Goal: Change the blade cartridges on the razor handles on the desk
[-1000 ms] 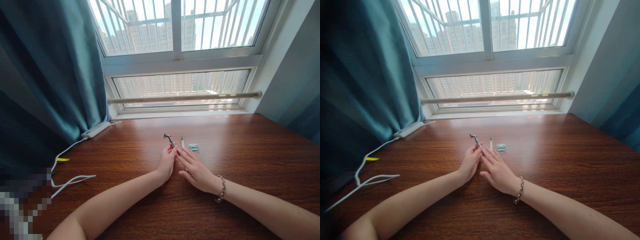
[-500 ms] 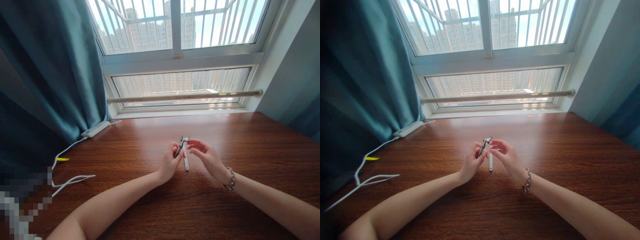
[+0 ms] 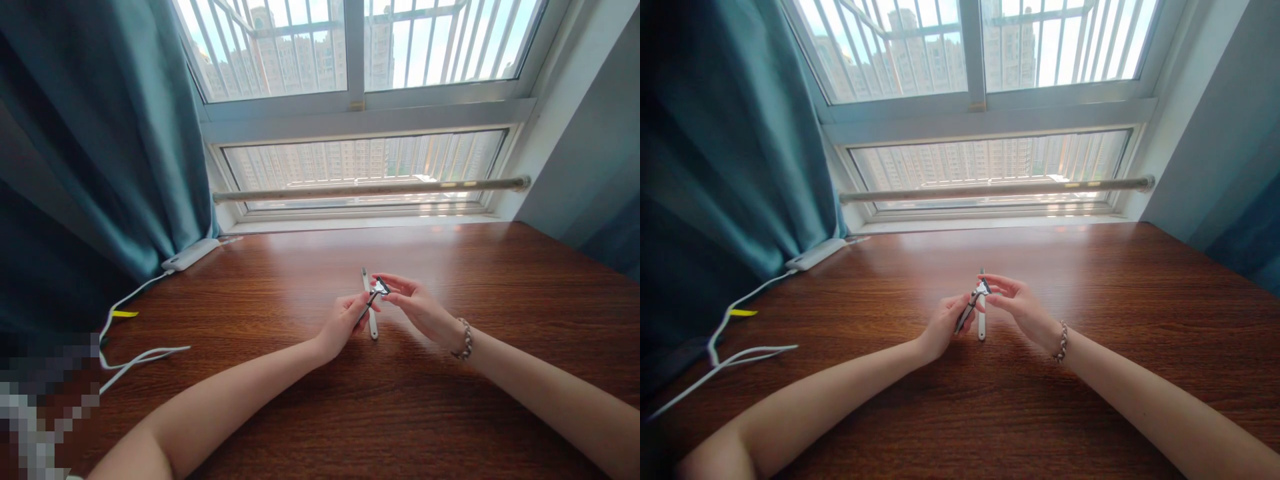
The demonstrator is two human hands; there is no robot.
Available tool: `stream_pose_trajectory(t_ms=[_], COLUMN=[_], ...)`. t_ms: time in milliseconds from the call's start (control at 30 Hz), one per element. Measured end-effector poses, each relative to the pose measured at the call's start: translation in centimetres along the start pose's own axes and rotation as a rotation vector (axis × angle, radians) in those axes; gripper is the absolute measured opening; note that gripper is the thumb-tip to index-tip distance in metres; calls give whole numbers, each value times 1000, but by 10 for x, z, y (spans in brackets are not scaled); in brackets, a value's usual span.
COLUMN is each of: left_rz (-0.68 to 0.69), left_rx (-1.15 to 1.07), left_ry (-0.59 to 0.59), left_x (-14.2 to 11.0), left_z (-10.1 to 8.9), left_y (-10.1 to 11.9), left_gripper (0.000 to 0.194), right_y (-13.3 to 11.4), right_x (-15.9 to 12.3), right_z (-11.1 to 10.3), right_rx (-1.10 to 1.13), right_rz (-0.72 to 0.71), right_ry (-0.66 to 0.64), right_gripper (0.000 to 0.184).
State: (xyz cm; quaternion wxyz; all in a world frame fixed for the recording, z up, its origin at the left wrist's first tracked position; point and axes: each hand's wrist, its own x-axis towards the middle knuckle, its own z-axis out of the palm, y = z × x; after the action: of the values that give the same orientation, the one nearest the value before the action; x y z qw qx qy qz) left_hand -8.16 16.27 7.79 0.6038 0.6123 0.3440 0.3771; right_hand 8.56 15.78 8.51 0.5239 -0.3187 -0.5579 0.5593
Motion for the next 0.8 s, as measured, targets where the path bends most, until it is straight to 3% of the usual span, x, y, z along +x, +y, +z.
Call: stream_pose_trajectory(t_ms=[233,800], left_rz=[-58,-115], left_rx=[-92,-135], left_ry=[-33,10], left_x=[0,1], left_z=[2,2], left_y=[0,-2], left_gripper=[48,46], right_y=[0,5], right_x=[1,4], right_z=[-6,-10], right_rx=[52,130], right_rz=[39,44], right_ry=[-110,-140], right_gripper=[42,38])
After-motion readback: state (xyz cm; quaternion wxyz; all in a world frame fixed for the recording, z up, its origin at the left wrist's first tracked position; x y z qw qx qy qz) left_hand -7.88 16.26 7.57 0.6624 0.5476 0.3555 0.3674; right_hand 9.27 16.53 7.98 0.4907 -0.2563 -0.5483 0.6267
